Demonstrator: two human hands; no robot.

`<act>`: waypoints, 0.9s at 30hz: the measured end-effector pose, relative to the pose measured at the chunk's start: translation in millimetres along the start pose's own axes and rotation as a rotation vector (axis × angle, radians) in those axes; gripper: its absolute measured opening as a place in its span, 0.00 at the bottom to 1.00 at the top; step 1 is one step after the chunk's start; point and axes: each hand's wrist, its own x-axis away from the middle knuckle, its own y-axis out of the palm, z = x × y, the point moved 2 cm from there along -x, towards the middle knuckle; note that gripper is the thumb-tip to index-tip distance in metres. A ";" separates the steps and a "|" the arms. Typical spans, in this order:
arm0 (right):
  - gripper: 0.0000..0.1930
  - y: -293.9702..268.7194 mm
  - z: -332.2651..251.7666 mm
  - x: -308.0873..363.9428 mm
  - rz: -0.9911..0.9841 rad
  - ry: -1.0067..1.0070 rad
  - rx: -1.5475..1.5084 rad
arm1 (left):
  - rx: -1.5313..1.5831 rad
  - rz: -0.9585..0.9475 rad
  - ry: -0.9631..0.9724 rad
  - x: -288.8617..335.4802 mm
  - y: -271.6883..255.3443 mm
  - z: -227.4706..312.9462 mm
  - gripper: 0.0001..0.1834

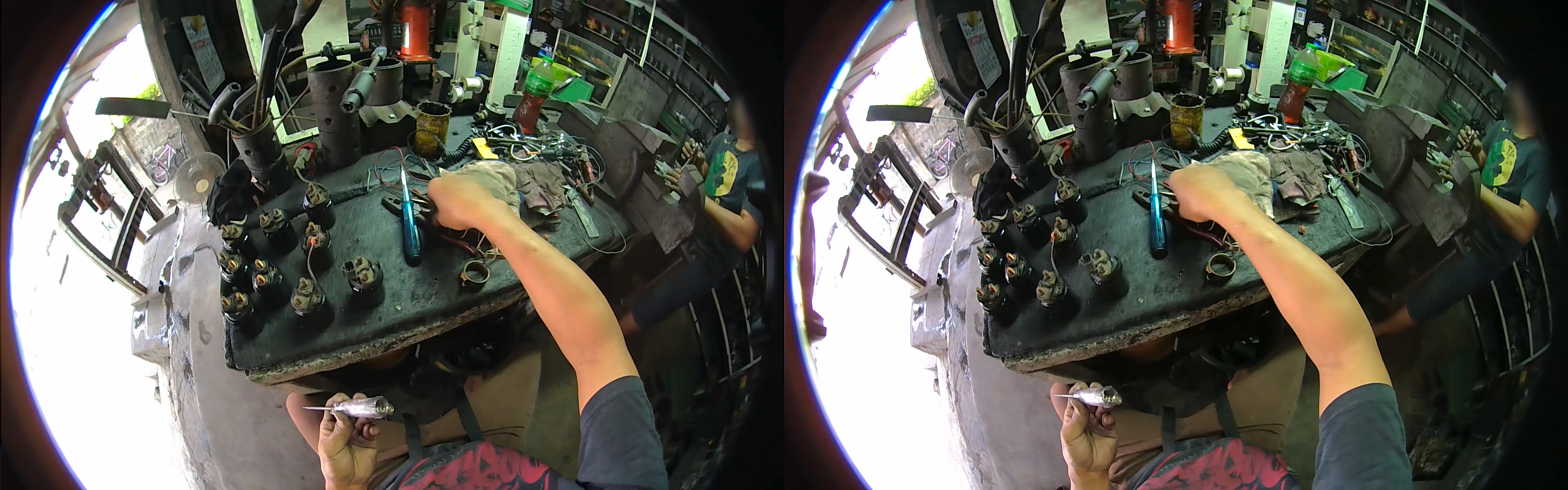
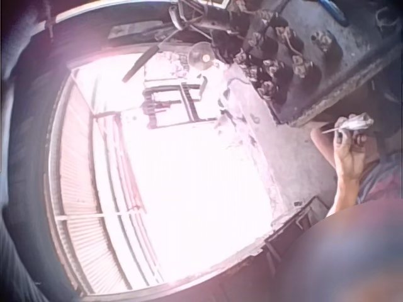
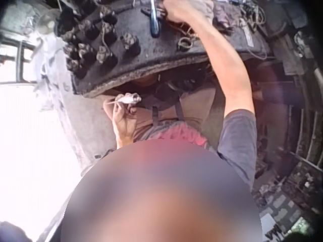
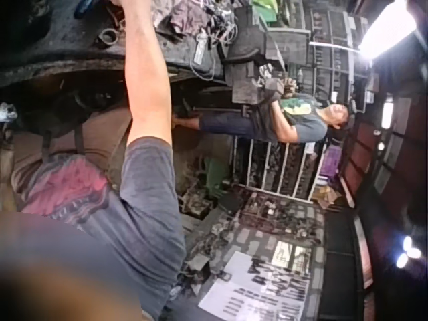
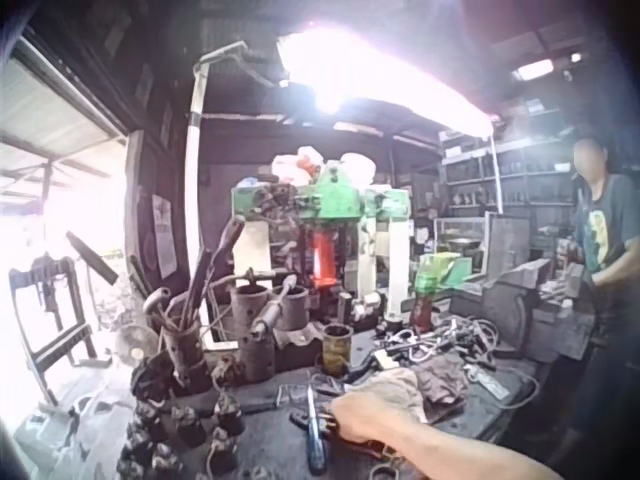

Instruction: The person disassembles a small cylindrical electronic component, removes a circuit board, and tests it with a screwdriver against a battery. They then reassemble the component and wipe it with a cloth.

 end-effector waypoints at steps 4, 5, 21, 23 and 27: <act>0.13 -15.0 30.6 37.2 0.256 -0.049 -0.574 | -0.002 0.050 -0.020 -3.9 12.4 -5.1 0.17; 0.14 -21.3 38.6 50.6 0.336 -0.024 -0.792 | -0.015 0.020 -0.014 -7.2 20.6 -6.9 0.17; 0.21 -12.0 4.4 181.5 0.538 -0.362 -1.269 | -0.393 -0.251 0.311 -67.9 151.4 -39.5 0.17; 0.21 -10.0 2.0 181.2 0.557 -0.371 -1.249 | -0.395 -0.237 0.310 -67.2 150.4 -41.9 0.18; 0.20 -3.4 -1.8 180.0 0.550 -0.360 -1.249 | -0.374 -0.244 0.310 -67.9 149.5 -45.0 0.19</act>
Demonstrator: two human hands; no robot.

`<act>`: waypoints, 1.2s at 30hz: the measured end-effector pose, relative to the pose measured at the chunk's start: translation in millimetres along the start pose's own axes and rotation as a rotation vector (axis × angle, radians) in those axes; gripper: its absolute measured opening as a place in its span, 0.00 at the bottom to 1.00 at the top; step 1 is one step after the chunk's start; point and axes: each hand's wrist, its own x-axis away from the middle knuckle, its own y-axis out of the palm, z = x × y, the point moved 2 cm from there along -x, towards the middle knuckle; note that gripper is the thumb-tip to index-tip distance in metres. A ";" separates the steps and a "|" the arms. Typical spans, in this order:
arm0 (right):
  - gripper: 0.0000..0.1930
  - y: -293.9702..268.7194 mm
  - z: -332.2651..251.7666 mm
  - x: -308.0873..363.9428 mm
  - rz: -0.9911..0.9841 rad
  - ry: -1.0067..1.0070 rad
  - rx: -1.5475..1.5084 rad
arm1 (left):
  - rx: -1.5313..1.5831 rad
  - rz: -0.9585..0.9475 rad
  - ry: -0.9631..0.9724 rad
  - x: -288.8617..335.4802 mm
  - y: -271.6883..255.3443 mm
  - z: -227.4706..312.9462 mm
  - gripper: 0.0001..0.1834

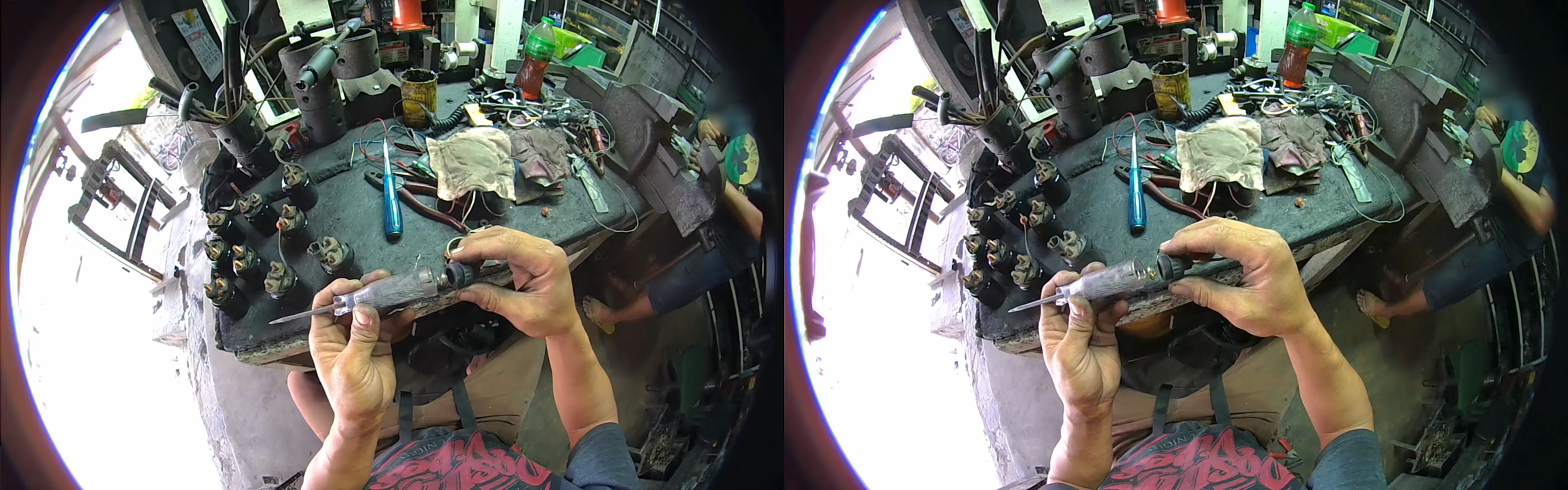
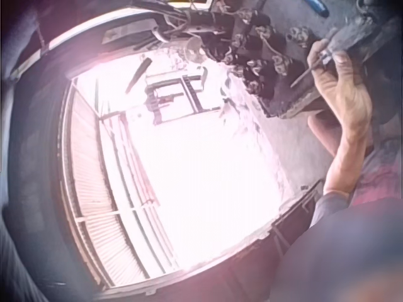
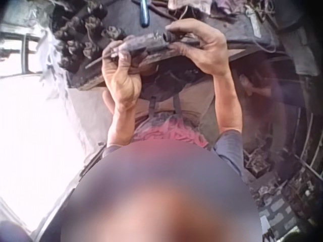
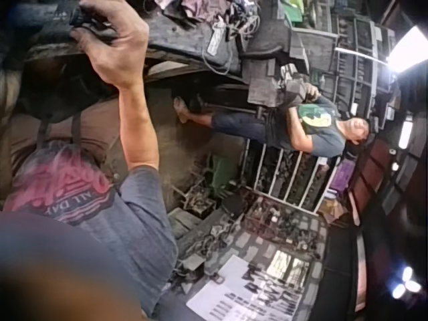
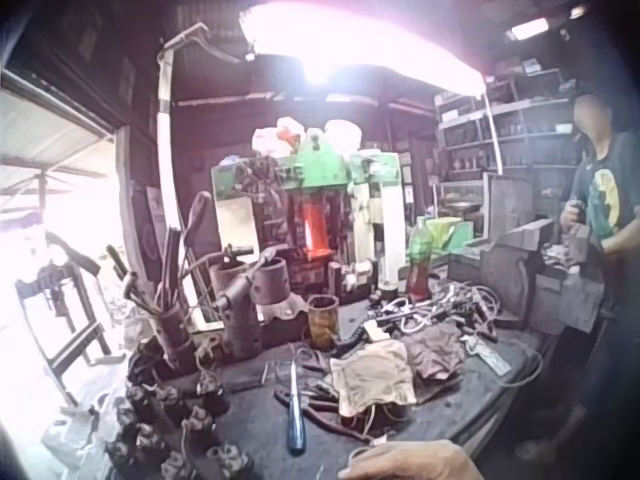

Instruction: The person disassembles a small cylindrical electronic component, removes a circuit board, and tests it with a screwdriver against a battery. They then reassemble the component and wipe it with a cloth.

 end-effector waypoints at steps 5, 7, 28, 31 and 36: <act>0.21 2.2 3.2 4.9 0.033 0.019 -0.020 | -0.059 -0.005 0.017 -2.1 1.3 -5.0 0.19; 0.21 3.3 3.5 5.5 0.035 0.020 -0.012 | -0.081 -0.007 0.031 -1.8 1.7 -5.6 0.19; 0.15 6.8 -7.1 -1.1 -0.163 0.051 0.134 | -0.114 -0.127 0.143 -1.4 -6.8 -5.9 0.18; 0.14 6.3 -8.6 -3.1 -0.237 0.059 0.160 | -0.106 -0.159 0.128 -3.2 -11.4 -5.2 0.18; 0.19 8.2 -12.2 -2.8 -0.280 0.048 0.213 | -0.099 -0.185 0.124 -4.5 -15.0 -3.7 0.18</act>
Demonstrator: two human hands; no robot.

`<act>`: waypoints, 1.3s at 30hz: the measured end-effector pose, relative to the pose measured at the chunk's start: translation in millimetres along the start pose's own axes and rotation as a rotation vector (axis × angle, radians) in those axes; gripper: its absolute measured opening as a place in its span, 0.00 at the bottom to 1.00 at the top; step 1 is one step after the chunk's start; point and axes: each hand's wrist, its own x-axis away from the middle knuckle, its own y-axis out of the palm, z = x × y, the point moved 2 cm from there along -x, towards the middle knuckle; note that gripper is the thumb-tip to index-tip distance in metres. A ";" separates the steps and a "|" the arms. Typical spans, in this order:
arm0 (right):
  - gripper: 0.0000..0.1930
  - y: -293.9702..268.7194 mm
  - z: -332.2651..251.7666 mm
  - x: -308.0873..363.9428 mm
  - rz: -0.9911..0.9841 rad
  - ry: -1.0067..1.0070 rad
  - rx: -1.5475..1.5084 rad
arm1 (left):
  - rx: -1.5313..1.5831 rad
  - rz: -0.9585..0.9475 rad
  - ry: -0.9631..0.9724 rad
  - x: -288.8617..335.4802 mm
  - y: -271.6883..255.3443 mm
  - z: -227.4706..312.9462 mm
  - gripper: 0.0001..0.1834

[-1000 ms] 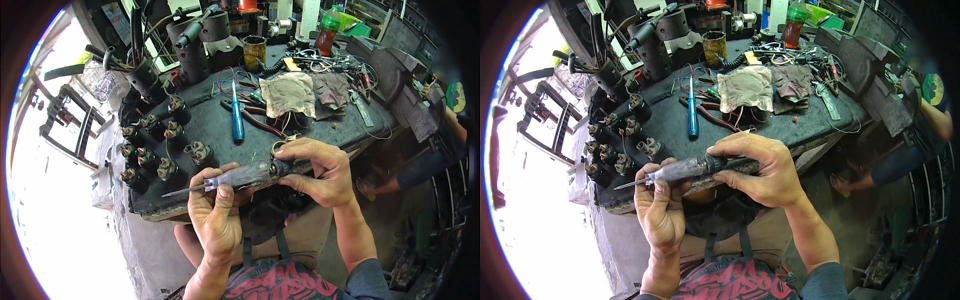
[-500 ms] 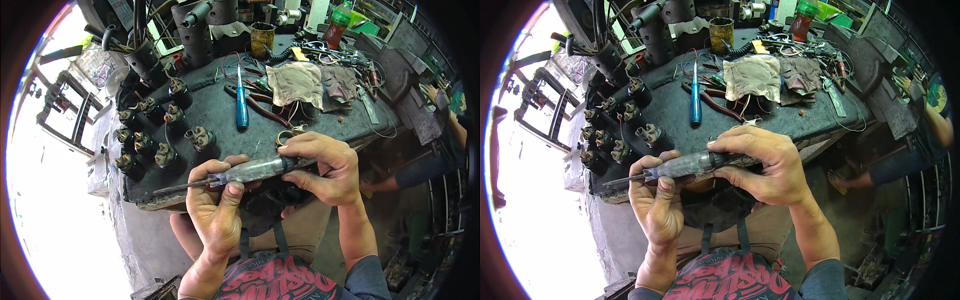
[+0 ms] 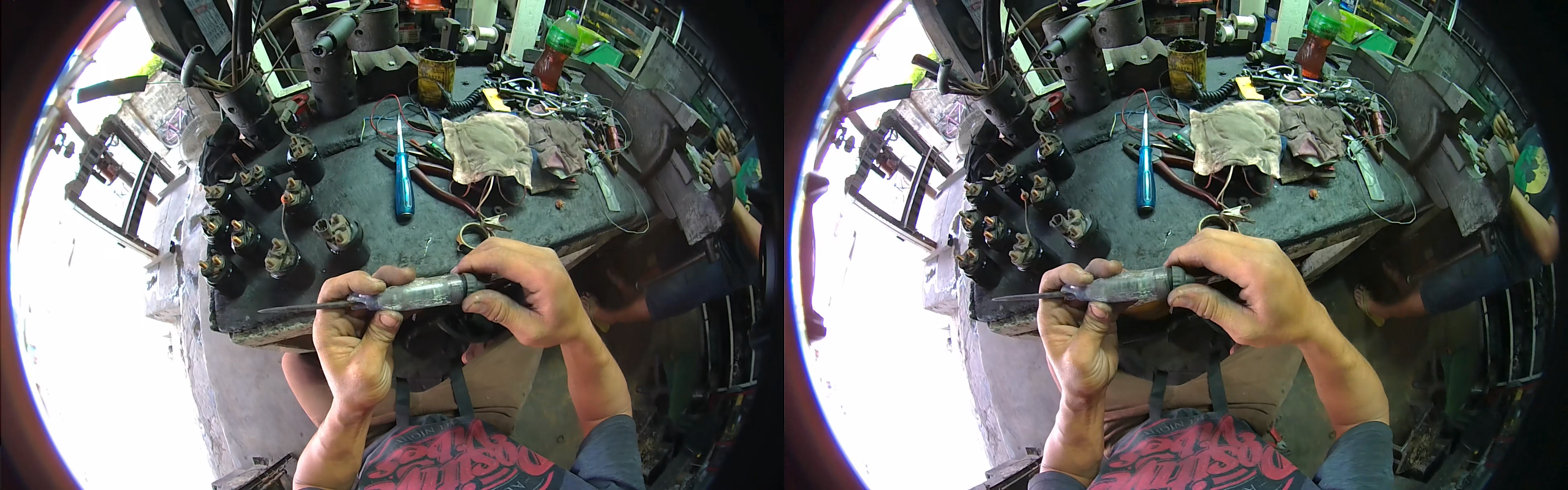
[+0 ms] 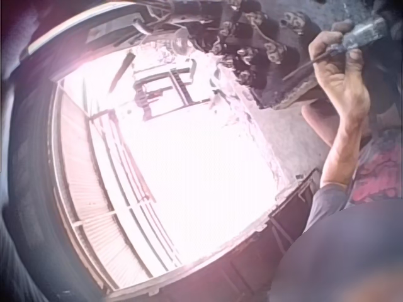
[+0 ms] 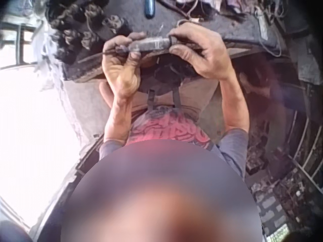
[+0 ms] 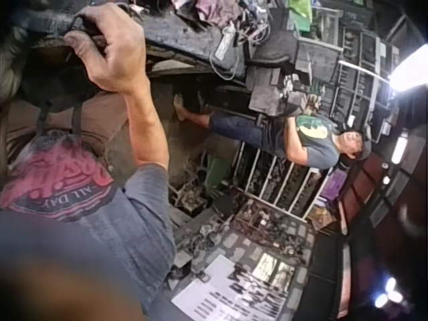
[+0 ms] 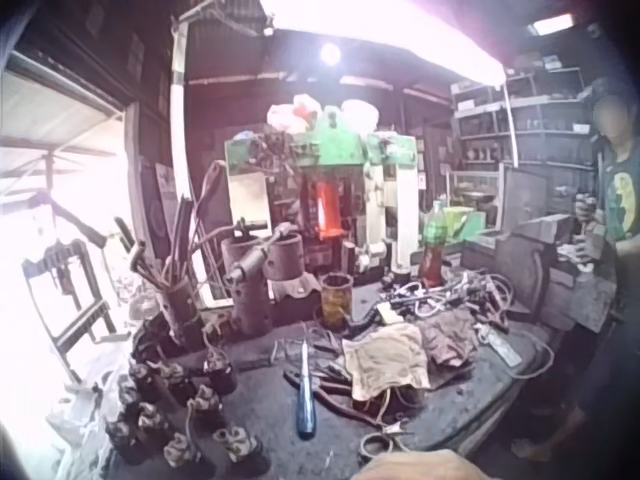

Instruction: The person disassembles a small cylindrical electronic component, removes a circuit board, and tests it with a screwdriver against a battery. They then reassemble the component and wipe it with a cloth.

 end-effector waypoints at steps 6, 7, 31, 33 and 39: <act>0.20 7.0 -9.9 5.4 0.156 -0.103 0.038 | 0.021 0.033 -0.026 1.1 1.3 1.3 0.18; 0.20 7.3 -11.1 6.3 0.173 -0.122 0.059 | 0.005 0.034 -0.021 1.3 1.7 1.6 0.18; 0.25 17.1 -8.2 12.4 0.233 -0.156 0.092 | -0.017 0.060 -0.041 9.8 -2.7 2.5 0.20; 0.24 17.9 -7.9 12.7 0.237 -0.165 0.084 | -0.014 0.061 -0.055 9.7 -3.2 3.4 0.20; 0.24 20.4 -6.3 12.4 0.264 -0.218 0.061 | -0.008 0.076 -0.063 11.1 -2.6 5.3 0.20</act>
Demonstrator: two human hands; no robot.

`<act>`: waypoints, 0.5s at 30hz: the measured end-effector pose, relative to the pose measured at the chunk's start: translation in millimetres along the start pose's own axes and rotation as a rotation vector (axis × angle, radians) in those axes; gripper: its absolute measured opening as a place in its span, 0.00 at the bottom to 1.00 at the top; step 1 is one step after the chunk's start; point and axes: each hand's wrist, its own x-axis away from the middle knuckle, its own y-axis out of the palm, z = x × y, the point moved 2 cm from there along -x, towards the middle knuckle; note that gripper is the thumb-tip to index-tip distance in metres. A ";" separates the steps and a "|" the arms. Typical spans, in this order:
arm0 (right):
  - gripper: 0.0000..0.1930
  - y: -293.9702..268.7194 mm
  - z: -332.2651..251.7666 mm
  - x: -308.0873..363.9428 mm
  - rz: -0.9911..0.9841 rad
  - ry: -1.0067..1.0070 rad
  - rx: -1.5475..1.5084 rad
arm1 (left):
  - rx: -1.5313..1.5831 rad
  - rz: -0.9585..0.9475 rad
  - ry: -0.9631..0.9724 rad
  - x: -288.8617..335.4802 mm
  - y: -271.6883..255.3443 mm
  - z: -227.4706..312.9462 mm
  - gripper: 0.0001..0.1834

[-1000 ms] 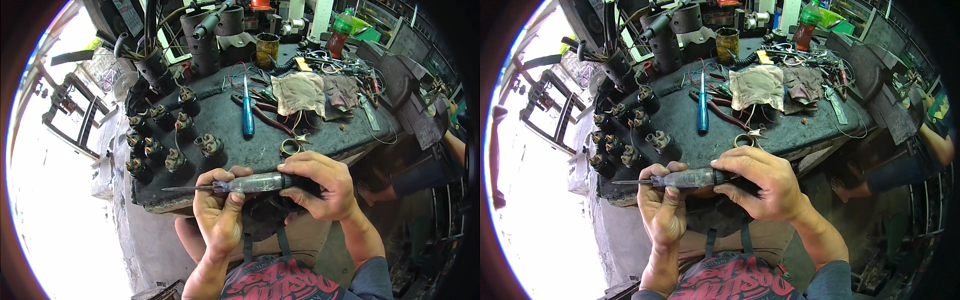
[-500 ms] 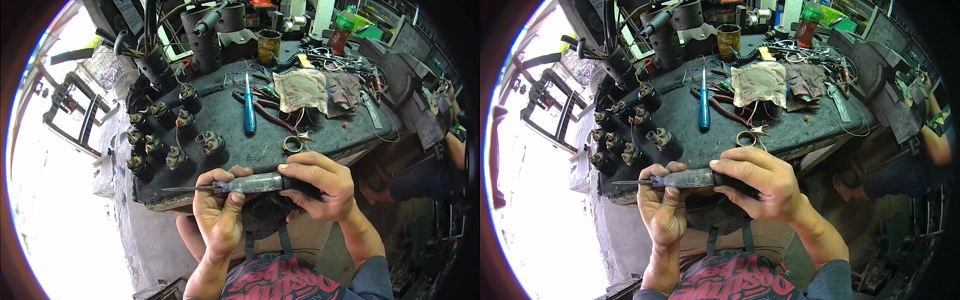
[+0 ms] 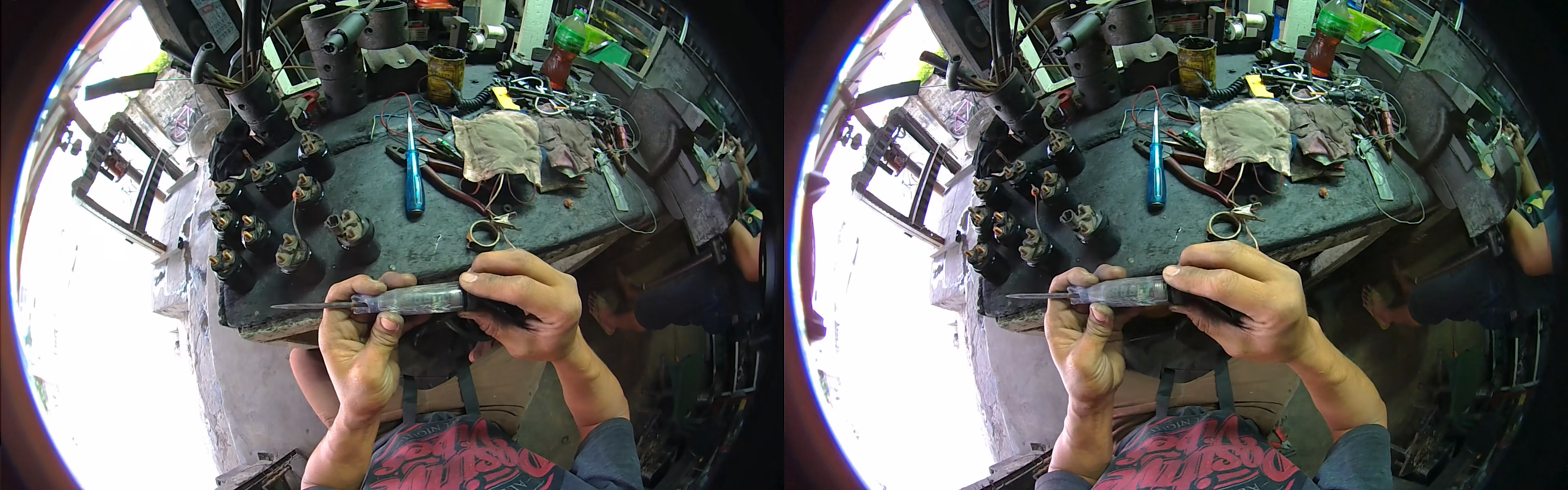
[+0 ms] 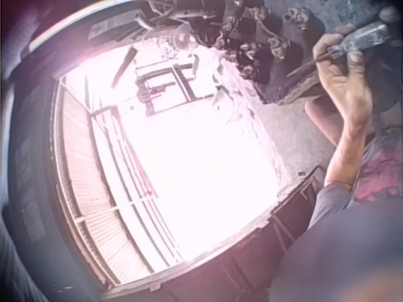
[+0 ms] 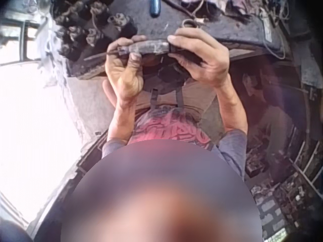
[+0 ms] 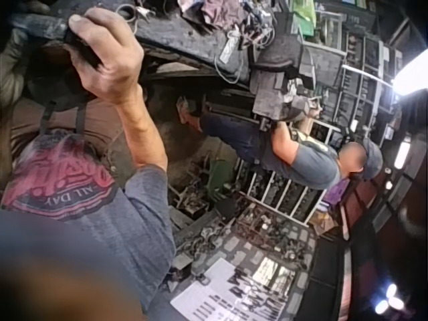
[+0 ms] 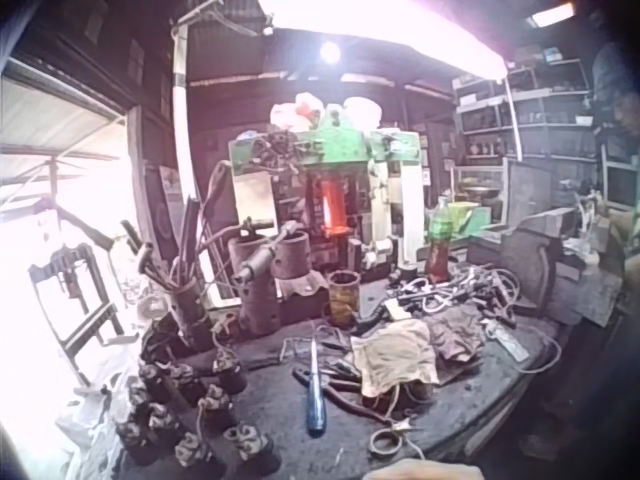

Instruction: The person disassembles a small cylindrical electronic component, removes a circuit board, and tests it with a screwdriver against a battery. They then reassemble the component and wipe it with a cloth.

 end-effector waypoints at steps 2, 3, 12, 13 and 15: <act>0.24 1.1 0.7 0.0 0.012 -0.020 -0.002 | -0.007 0.002 0.006 0.5 0.0 0.5 0.20; 0.24 1.5 0.9 0.1 0.020 -0.024 -0.011 | -0.007 0.003 0.007 0.7 -0.2 0.7 0.20; 0.23 0.0 -1.6 0.8 -0.018 0.042 0.006 | 0.010 -0.037 0.016 0.4 -3.7 1.8 0.18; 0.23 -0.3 -1.8 0.4 -0.032 0.043 0.002 | 0.008 -0.042 0.021 0.4 -4.1 1.7 0.18; 0.23 -1.3 -1.4 -0.7 -0.053 0.052 0.001 | 0.003 -0.053 0.031 0.5 -4.8 1.1 0.18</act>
